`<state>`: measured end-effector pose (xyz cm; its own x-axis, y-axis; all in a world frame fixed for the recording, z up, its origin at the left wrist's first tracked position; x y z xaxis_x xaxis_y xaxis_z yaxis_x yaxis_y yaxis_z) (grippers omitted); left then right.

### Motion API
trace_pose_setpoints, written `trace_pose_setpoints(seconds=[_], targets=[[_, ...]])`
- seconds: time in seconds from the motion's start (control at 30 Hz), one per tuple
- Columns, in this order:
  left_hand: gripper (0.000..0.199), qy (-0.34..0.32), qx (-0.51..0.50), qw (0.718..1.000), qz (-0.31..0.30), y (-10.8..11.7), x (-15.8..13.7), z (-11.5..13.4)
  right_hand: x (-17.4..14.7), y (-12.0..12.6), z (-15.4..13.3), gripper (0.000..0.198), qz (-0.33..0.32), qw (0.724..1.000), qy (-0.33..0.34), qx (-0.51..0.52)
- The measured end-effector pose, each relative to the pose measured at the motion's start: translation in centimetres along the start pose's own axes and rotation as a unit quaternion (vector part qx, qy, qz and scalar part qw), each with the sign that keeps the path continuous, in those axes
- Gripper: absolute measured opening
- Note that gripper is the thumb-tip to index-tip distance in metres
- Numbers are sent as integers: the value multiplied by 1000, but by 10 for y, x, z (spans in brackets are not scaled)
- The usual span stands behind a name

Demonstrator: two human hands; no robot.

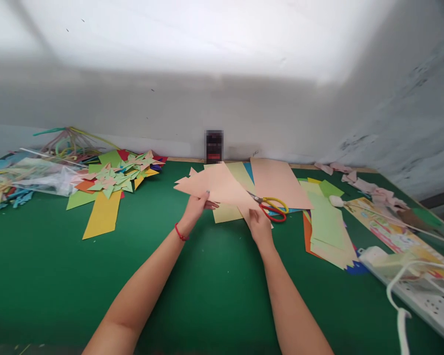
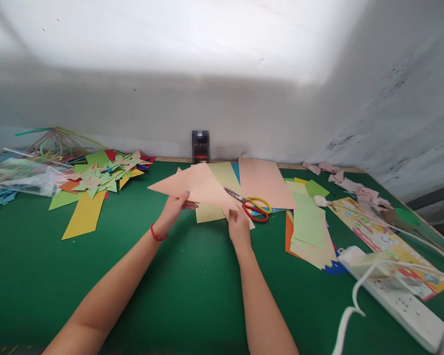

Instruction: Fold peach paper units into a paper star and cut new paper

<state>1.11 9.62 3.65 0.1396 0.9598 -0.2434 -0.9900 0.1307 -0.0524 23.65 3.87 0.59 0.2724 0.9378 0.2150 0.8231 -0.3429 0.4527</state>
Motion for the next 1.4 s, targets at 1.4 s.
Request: trace_pose_setpoints(seconds=[1.4], targets=[[43,-19,-179,975,132,32,-52,-49,-40,-49,-35,52,-65,964,-88,243]])
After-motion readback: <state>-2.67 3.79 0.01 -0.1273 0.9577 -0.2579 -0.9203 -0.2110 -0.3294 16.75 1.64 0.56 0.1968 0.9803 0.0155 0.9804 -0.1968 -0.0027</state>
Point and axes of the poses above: each hand's wrist, its own x-axis towards the middle knuckle, its own y-axis out of the back of the hand, z = x × y, the point moved 10 cm from there along x, towards the middle knuckle, and after that the axes turned 7 degrees about y, right-handed, at the moved point
